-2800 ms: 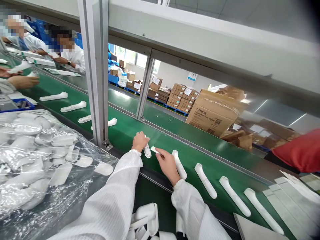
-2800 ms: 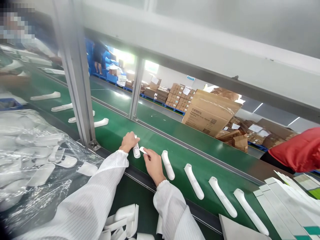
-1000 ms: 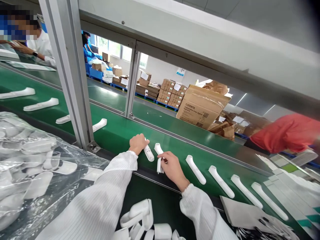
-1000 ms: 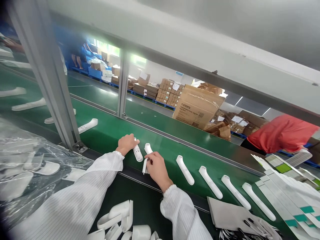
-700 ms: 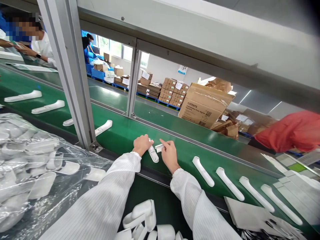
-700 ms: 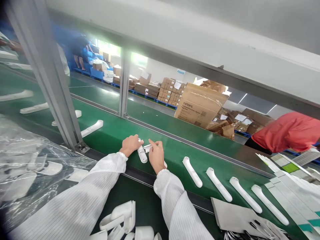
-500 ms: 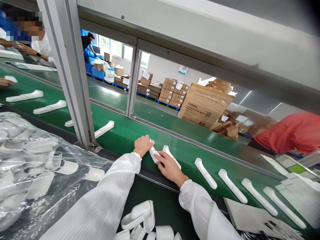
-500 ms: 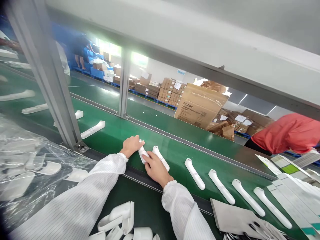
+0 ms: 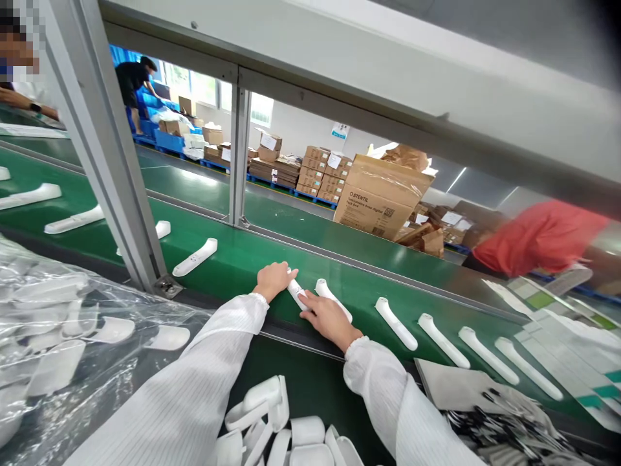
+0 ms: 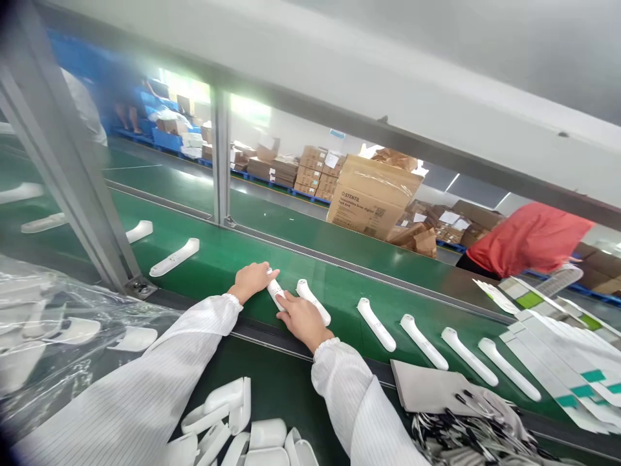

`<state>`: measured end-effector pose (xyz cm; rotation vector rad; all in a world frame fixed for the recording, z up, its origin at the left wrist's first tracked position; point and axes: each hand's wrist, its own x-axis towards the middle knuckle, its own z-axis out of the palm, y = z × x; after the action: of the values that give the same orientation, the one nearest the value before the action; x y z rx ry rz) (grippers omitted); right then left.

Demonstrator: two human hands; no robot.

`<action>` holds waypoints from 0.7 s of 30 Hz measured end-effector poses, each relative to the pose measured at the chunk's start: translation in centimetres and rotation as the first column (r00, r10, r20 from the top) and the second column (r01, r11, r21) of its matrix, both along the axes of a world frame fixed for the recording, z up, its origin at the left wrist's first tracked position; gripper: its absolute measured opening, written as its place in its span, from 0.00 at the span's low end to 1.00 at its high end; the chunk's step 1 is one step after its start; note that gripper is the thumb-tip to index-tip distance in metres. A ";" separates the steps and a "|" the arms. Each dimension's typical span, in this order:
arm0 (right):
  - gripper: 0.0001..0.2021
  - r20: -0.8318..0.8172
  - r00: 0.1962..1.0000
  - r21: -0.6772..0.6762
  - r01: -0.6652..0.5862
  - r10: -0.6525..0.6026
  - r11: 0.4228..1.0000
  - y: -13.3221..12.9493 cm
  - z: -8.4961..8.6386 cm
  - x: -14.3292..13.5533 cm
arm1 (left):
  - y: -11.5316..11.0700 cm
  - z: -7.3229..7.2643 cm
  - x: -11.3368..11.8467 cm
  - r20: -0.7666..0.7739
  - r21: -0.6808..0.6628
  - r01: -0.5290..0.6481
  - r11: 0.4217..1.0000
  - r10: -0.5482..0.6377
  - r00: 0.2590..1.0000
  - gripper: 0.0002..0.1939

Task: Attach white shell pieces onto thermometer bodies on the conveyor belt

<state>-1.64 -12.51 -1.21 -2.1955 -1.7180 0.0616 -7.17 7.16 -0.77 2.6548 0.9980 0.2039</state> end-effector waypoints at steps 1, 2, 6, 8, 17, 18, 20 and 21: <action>0.26 0.011 0.999 0.010 0.032 -0.032 0.999 -0.1 -0.1 -0.4 | -0.1 0.0 0.1 -0.006 -0.010 -0.001 1.000 0.001 1.000 0.25; 0.26 0.021 0.997 0.021 0.071 -0.072 0.997 -0.2 -0.2 -0.7 | -0.3 0.0 0.2 -0.012 -0.018 -0.001 1.000 0.000 1.000 0.25; 0.21 0.022 0.978 0.030 0.209 -0.210 0.977 -0.7 -0.7 -1.3 | -1.2 0.0 0.8 -0.013 -0.035 -0.001 0.999 0.001 1.000 0.24; 0.21 0.015 0.976 0.016 0.217 -0.217 0.976 -1.4 -0.9 -1.2 | -1.6 0.0 1.1 -0.010 -0.042 -0.002 0.999 0.002 1.000 0.24; 0.19 -0.049 0.985 0.001 0.167 -0.167 0.986 -1.3 0.3 0.2 | -2.3 0.7 1.6 0.004 -0.058 0.170 0.984 -0.170 0.986 0.29; 0.19 -0.059 0.982 0.003 0.179 -0.178 0.984 -1.5 1.0 0.3 | -2.0 1.3 1.3 0.008 -0.099 0.173 0.980 -0.173 0.985 0.31; 0.20 -0.099 0.973 0.042 0.215 -0.210 0.976 -3.3 3.0 0.4 | -0.9 2.8 0.2 0.035 -0.133 0.133 0.982 -0.129 0.991 0.33; 0.20 -0.124 0.963 0.074 0.251 -0.241 0.965 -4.9 4.1 0.5 | 0.1 3.5 -0.6 0.062 -0.109 0.073 0.991 -0.067 0.996 0.33</action>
<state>-1.18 -17.44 2.92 -2.2736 -1.3505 0.0458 -7.78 7.25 2.78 2.5626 0.8703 0.2023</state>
